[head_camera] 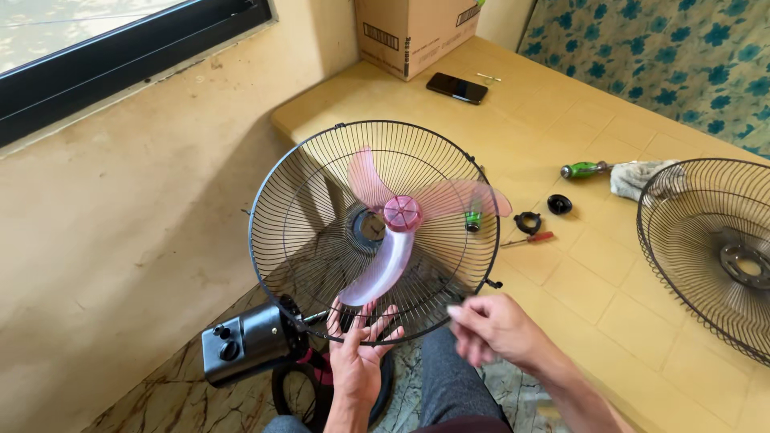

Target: The person uses a screwdriver to tighten screws on the motor housing of a table fan. They then attach the front fan cage to the motor assembly, aligning and securing it by hand.

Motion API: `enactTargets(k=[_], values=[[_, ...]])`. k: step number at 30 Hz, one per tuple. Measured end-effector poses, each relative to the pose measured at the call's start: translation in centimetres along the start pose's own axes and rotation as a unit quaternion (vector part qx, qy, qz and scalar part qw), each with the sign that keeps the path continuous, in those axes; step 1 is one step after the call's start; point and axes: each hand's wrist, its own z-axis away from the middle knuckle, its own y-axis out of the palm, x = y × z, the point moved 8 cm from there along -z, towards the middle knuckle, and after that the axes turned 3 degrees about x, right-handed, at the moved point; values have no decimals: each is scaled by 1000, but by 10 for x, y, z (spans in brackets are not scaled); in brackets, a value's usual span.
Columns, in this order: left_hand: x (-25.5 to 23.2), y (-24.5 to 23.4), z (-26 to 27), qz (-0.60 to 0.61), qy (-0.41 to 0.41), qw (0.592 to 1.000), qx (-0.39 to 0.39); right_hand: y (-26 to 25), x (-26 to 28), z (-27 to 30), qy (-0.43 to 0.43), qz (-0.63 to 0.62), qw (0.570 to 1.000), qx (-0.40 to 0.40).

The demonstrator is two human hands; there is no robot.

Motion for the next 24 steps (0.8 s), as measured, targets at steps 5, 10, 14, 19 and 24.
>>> enactTargets(k=[5, 10, 14, 19, 24], values=[[-2, 6, 21, -35, 31, 998, 44, 19, 26, -42, -52, -2, 993, -104], [12, 6, 37, -34, 16, 998, 52, 35, 13, -79, -24, -122, 984, -127], [13, 3, 41, -35, 22, 997, 71, 39, 14, -76, -65, -177, 976, -109], [8, -3, 35, -38, 28, 997, 64, -6, 39, -39, -125, -162, 970, -133], [-8, -8, 29, -57, 42, 996, 50, -102, 32, -4, -105, -150, 960, -211]])
